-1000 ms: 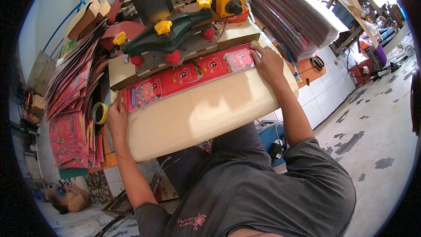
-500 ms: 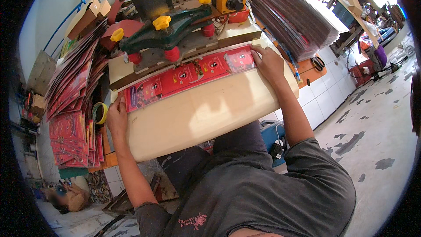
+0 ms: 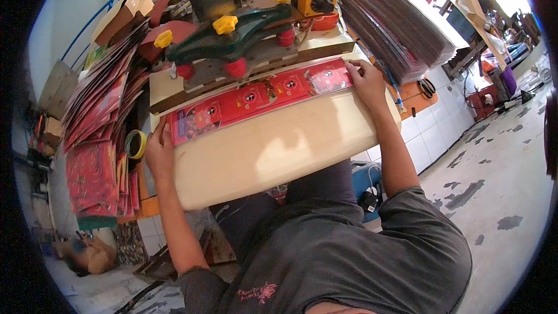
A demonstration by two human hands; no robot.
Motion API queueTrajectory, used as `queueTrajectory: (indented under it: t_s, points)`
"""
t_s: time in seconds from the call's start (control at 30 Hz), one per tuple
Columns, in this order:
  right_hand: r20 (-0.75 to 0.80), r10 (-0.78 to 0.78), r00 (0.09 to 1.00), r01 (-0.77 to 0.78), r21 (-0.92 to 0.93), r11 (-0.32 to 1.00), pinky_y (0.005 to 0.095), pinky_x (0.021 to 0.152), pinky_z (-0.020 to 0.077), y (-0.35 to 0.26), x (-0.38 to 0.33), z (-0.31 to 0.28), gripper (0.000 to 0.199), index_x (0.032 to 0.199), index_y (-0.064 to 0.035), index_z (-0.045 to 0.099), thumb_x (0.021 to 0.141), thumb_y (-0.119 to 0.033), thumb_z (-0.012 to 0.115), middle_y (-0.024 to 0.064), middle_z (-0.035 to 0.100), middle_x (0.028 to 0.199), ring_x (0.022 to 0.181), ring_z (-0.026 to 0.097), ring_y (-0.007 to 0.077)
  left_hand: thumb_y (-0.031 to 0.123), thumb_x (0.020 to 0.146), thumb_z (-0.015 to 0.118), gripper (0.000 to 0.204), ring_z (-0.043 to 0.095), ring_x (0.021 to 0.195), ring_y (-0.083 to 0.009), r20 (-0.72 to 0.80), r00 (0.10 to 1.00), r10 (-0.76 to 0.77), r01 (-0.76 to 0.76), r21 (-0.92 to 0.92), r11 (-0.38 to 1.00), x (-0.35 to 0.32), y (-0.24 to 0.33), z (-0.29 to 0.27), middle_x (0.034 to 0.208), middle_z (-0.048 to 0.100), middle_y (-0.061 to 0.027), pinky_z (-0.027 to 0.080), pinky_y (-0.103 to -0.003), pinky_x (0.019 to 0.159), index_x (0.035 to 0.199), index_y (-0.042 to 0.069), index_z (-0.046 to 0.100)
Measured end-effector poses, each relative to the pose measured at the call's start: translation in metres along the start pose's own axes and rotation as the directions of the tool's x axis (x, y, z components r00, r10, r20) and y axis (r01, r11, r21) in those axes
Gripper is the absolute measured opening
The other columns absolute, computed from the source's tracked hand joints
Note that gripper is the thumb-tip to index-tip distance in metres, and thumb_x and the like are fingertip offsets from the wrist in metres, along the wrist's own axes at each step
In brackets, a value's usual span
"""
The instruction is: The person positions, aligns, and folds printed packaging strips on a work platform beneath a press machine by hand.
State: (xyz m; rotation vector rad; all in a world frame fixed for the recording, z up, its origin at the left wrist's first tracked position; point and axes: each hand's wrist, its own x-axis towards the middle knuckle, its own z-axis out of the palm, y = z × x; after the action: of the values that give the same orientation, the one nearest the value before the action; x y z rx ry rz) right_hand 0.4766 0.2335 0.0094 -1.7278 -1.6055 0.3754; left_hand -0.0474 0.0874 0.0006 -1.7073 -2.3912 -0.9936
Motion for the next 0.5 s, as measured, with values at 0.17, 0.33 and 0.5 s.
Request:
queueTrajectory:
  t_s: [0.17,0.33,0.5]
  points:
    - [0.055,-0.019,0.998,0.007,0.201,0.980,0.0372,0.073,0.0528,0.027,0.013,0.005,0.040,0.113,-0.0043,0.079,0.097,-0.040,0.070,0.0120,0.078,0.086,0.077,0.073,0.0198,0.036,0.105,0.062,0.040,0.070,0.093,-0.0337,-0.042,0.998,-0.047,0.042,-0.111,0.993,0.001,-0.003,0.000,0.102,0.072,-0.0229,0.053,-0.041,0.085,0.132,0.009,0.074]
    - [0.099,-0.087,0.991,0.044,0.374,0.926,0.0311,0.078,0.0542,0.050,0.024,0.015,0.039,0.118,-0.0010,0.077,0.096,-0.034,0.075,0.0097,0.078,0.091,0.082,0.071,0.0144,0.034,0.104,0.064,0.039,0.071,0.098,-0.0369,-0.048,0.998,-0.027,0.021,-0.128,0.992,0.002,-0.008,0.003,0.109,0.073,-0.0241,0.054,-0.042,0.088,0.131,0.009,0.074]
    - [0.140,-0.102,0.985,0.025,0.465,0.885,0.0291,0.079,0.0548,0.048,0.024,0.015,0.040,0.121,0.0039,0.074,0.096,-0.028,0.077,0.0101,0.078,0.096,0.086,0.071,0.0140,0.033,0.104,0.064,0.039,0.071,0.102,-0.0390,-0.045,0.998,-0.049,0.043,-0.133,0.990,0.000,-0.001,0.000,0.113,0.074,-0.0250,0.054,-0.044,0.090,0.132,0.008,0.074]
